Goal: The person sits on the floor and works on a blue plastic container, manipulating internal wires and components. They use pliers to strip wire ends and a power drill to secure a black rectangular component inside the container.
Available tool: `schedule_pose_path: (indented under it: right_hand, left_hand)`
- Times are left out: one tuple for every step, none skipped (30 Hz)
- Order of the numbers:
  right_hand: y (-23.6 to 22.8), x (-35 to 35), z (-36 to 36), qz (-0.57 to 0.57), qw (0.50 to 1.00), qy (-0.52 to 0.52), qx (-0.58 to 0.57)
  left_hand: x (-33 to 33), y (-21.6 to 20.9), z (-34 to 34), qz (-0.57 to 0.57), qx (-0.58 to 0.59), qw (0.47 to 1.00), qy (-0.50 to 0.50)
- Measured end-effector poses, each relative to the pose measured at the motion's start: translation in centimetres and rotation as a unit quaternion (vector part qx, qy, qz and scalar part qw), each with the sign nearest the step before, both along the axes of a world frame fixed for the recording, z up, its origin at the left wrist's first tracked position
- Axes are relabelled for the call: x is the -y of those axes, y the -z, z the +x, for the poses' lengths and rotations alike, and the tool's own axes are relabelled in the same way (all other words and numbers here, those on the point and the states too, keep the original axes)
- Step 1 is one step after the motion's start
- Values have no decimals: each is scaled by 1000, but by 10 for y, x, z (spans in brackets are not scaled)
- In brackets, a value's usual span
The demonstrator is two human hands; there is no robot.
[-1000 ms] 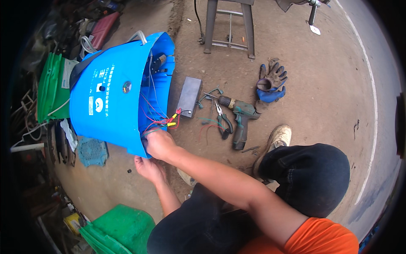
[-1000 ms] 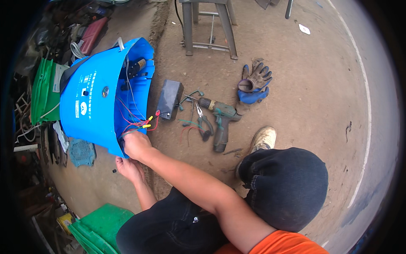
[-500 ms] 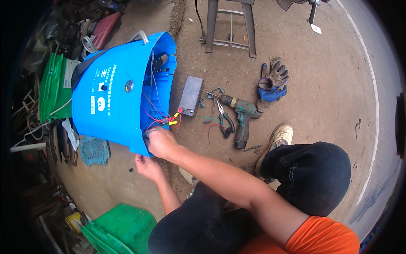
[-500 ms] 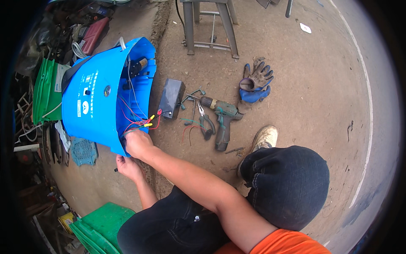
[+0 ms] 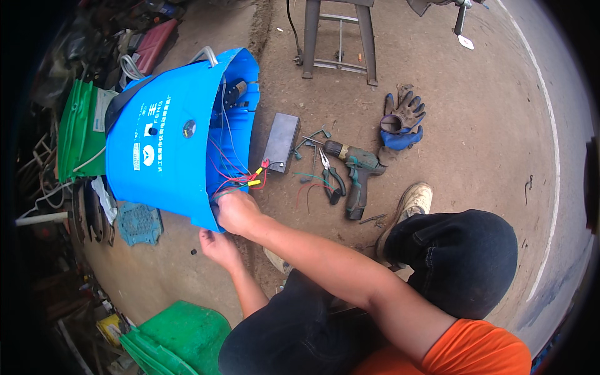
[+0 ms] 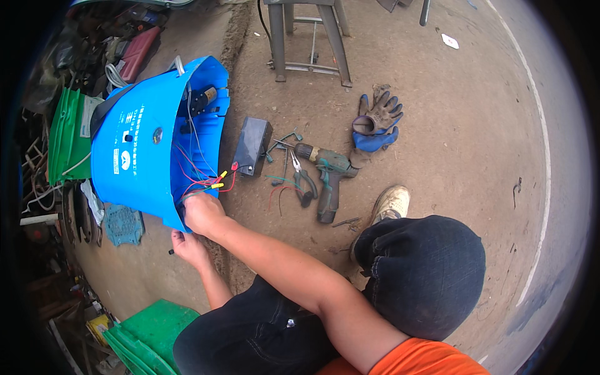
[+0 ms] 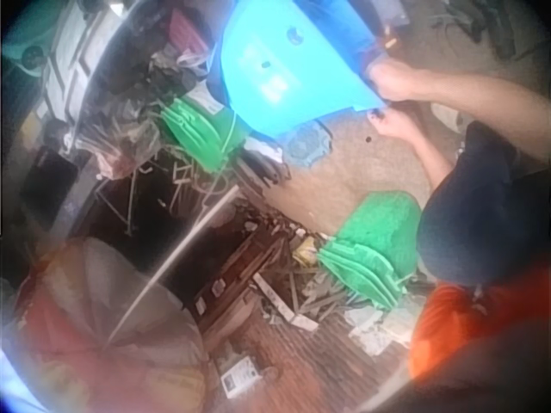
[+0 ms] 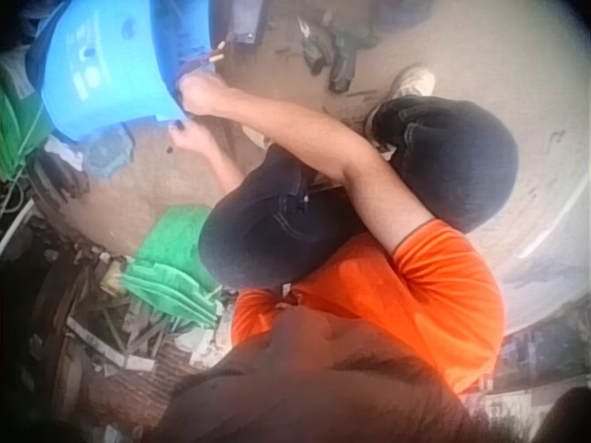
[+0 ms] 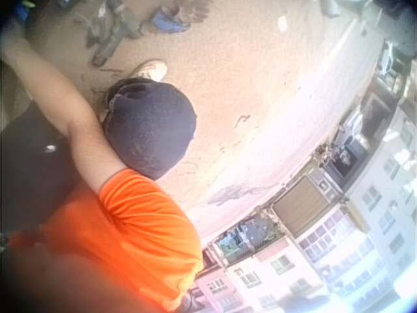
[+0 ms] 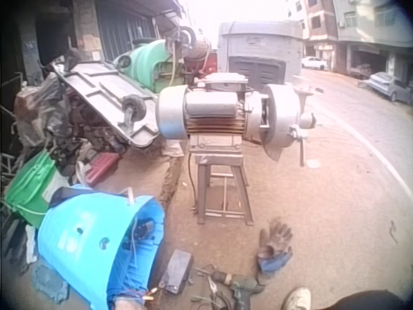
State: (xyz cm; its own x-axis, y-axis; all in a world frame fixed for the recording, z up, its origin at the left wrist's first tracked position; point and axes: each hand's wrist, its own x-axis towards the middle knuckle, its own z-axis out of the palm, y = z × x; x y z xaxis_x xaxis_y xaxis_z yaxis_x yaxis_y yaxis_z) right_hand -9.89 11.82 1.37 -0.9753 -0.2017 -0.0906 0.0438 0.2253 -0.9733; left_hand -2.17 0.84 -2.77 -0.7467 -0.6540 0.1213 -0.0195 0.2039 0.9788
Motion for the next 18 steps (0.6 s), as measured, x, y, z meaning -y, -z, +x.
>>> schedule_pose_path:
  right_hand:
    - [-1, 0, 0, -1, 1000, -5, 7]
    - [-3, 0, 0, -3, 1000, -10, 14]
    - [-4, -1, 0, -1, 1000, -11, 15]
    - [-5, -1, 0, 0, 1000, -13, 17]
    - [-7, -1, 0, 2, 1000, -14, 19]
    - [-7, -1, 0, 4, 1000, -11, 12]
    - [-6, -1, 0, 7, 1000, -7, 6]
    - [-5, -1, 0, 10, 1000, -3, -1]
    - [-4, -2, 0, 9, 1000, -3, 1]
    - [-5, -2, 0, 6, 1000, -4, 3]
    - [-5, -3, 0, 4, 1000, -5, 5]
    - [-6, -3, 0, 3, 1000, -5, 5]
    - [-6, -3, 0, 2, 1000, -4, 5]
    - [-6, -2, 0, 0, 1000, -4, 4]
    - [-6, -2, 0, 4, 1000, -5, 5]
    - [-6, -2, 0, 9, 1000, -7, 6]
    - [-6, -1, 1, 13, 1000, -8, 7]
    - [-5, -1, 0, 17, 1000, -10, 8]
  left_hand:
    - [2, -1, 0, 16, 5, 1000, 2]
    - [4, -1, 1, 31, 10, 999, 3]
    - [4, -1, 1, 61, -4, 998, 8]
    - [4, -2, 0, 91, -19, 996, 12]
    - [3, -4, -1, 120, -33, 992, 16]
    - [2, -5, -2, 126, -43, 991, 21]
    - [0, -5, -3, 133, -54, 989, 27]
    - [-3, -6, -4, 141, -64, 987, 33]
    - [-6, -7, -3, 140, -65, 988, 30]
    - [-10, -9, -3, 139, -66, 988, 26]
    - [-12, -10, -3, 138, -67, 988, 22]
    - [-11, -8, -2, 141, -63, 988, 24]
    - [-10, -7, 0, 144, -58, 988, 26]
    - [-8, -6, 0, 147, -54, 987, 28]
    - [-6, -5, 0, 153, -47, 987, 26]
    - [-5, -7, -1, 159, -40, 986, 23]
    - [-4, -8, -2, 165, -33, 986, 21]
    - [-3, -6, -2, 152, -37, 987, 26]
